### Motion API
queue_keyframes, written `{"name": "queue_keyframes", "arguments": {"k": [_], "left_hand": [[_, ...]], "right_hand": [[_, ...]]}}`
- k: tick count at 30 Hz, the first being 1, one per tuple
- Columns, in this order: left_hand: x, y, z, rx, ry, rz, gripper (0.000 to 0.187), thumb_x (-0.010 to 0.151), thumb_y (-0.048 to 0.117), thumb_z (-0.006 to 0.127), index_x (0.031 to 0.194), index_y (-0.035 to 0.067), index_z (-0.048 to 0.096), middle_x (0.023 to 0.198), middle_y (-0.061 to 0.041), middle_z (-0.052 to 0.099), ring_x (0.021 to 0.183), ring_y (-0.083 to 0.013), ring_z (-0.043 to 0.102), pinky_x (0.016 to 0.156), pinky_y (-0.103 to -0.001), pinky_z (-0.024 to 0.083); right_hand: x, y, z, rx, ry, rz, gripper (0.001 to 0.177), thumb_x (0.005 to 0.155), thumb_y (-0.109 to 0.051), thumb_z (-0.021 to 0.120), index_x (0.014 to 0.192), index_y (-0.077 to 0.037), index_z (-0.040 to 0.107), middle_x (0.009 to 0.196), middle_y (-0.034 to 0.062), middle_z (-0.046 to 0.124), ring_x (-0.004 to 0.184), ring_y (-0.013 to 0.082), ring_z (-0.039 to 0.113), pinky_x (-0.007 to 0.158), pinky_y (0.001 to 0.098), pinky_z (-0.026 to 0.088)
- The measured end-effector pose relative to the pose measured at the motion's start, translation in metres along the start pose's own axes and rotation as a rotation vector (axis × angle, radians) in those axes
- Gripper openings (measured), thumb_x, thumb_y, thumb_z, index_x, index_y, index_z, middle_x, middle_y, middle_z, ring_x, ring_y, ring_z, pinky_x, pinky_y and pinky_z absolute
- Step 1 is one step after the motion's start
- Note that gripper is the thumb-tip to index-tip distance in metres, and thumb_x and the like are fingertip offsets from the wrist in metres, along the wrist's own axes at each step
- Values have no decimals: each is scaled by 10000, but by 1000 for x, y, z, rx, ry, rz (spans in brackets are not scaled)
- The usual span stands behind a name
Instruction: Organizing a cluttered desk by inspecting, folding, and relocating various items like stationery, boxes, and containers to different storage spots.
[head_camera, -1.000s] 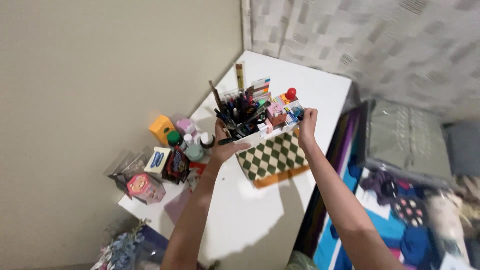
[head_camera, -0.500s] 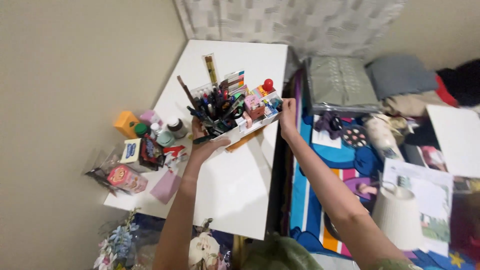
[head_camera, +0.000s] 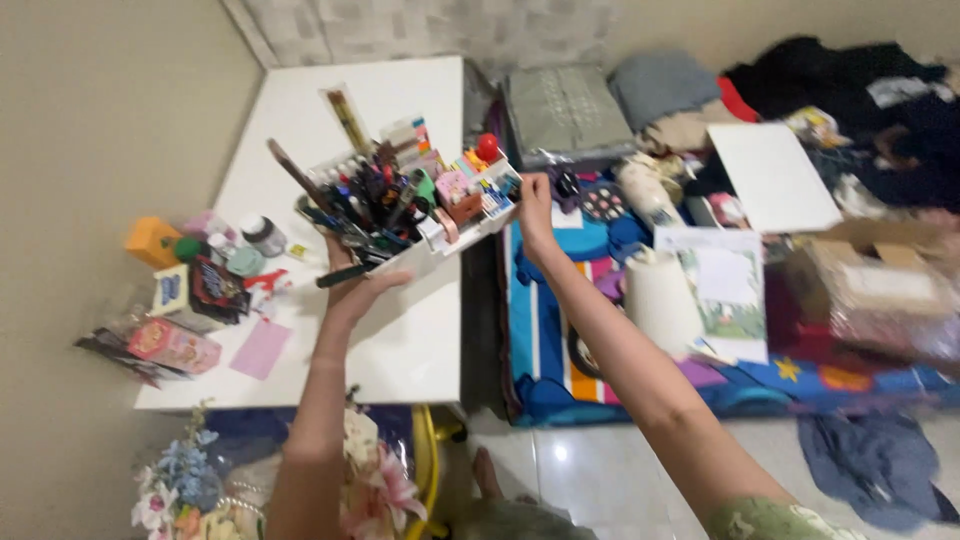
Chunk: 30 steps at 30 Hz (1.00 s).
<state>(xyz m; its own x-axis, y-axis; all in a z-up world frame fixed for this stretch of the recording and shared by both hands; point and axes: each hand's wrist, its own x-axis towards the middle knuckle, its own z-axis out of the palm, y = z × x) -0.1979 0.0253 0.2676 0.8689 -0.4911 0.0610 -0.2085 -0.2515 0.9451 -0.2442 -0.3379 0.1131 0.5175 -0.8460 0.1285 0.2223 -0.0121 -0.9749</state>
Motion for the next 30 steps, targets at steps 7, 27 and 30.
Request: {"name": "queue_keyframes", "arguments": {"k": [7, 27, 30], "left_hand": [[-74, 20, 16, 115, -20, -14, 1589, 496, 364, 1132, 1747, 96, 189, 1796, -181, 364, 1681, -308, 293, 1408, -476, 217], [-37, -33, 49, -136, -215, 174, 1553, 485, 173, 1157, 1711, 41, 214, 1761, -265, 333, 1673, -434, 258, 1403, -533, 252], [-21, -11, 62, -134, -240, 182, 1523, 524, 155, 1143, 1703, -13, 193, 1749, -307, 354, 1655, -482, 282, 1373, -576, 303]], "right_hand": [[-98, -91, -62, -54, -91, 34, 330, 1260, -370, 304, 1086, -175, 506, 987, 20, 443, 836, 153, 402, 828, 385, 436], [-95, -123, -146, -122, -17, 170, 376, 1209, -527, 397, 1181, -176, 528, 1169, 29, 483, 1040, 143, 474, 1004, 419, 420], [-81, -148, -148, -176, 23, 183, 393, 1191, -532, 437, 1225, -147, 507, 1275, 110, 455, 1138, 203, 456, 1051, 462, 390]]}}
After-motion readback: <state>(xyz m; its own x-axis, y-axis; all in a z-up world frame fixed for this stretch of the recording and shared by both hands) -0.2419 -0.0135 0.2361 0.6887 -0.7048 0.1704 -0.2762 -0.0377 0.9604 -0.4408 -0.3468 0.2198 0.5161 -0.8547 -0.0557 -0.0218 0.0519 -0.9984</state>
